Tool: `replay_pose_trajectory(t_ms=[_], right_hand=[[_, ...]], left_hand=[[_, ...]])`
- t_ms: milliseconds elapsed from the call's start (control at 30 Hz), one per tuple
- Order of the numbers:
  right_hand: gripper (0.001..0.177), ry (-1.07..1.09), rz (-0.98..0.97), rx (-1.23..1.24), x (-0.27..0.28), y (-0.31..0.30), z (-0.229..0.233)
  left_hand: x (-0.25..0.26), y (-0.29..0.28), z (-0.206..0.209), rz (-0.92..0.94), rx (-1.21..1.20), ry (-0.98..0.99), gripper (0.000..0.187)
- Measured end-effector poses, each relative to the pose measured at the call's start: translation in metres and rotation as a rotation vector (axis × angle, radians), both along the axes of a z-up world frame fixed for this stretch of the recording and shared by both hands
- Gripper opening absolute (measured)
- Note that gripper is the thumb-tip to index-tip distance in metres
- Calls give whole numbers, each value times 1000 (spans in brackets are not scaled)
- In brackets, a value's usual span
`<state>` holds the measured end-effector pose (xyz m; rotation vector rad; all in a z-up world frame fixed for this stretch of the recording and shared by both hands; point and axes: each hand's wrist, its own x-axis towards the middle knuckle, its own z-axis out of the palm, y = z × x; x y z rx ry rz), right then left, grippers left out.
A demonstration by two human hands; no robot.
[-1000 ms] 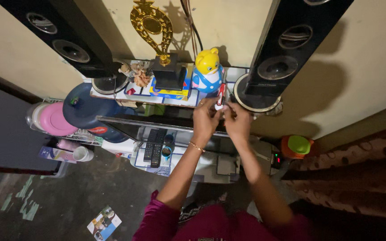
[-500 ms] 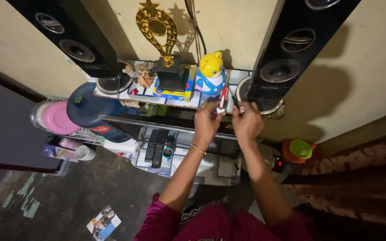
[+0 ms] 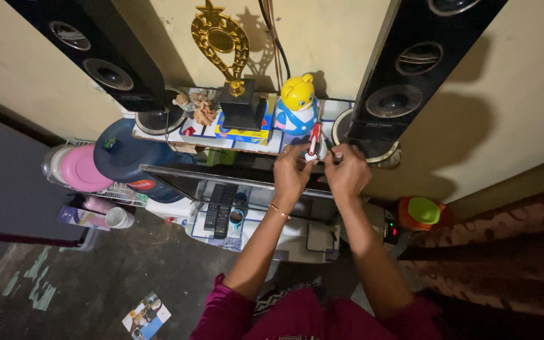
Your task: The person moves a small pink and white electric fan from a bed to the floor, unplugs it, retrieves a screwdriver, and uses it to remove screws from the fan's front grille. The person continues unscrewing and detaching parts of the fan housing.
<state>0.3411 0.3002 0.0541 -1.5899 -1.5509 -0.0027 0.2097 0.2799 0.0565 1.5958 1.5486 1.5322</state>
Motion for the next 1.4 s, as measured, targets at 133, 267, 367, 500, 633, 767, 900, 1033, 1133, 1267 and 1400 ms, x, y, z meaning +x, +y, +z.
replay_pose_trajectory(t_ms=[133,267,367,500,633,767,900,1033,1133,1267,1400], right_hand=[[16,56,38,32,5,0,1],[15,110,95,107,10,-6,8],[15,171,152,138,14,-11,17],[17,249,206,147,18,-21,29],[16,284,291,196,25,-32,42],[10,349,366,188,31,-44,53],[7,364,397,105,37,-49,55],[14,608,534,-26,37,-50,45],[18,817,633,-212,32,-46,40],[19,926,754,-479,19,-55,38],[19,806,933,-586,-14,-69,36]], left_hand=[[0,1,-1,0,3,13,41],[0,0,-1,12,0,36,39],[2,-1,-1,26,13,57,40],[5,-4,2,45,-6,40,39],[10,-10,7,78,52,69,38],[16,-18,15,72,69,-26,43],[21,-27,19,-27,164,-353,43],[7,-46,10,10,95,-237,19],[-7,-63,1,23,138,-188,12],[-30,-91,-10,31,19,-395,11],[-58,-118,-21,111,0,-493,12]])
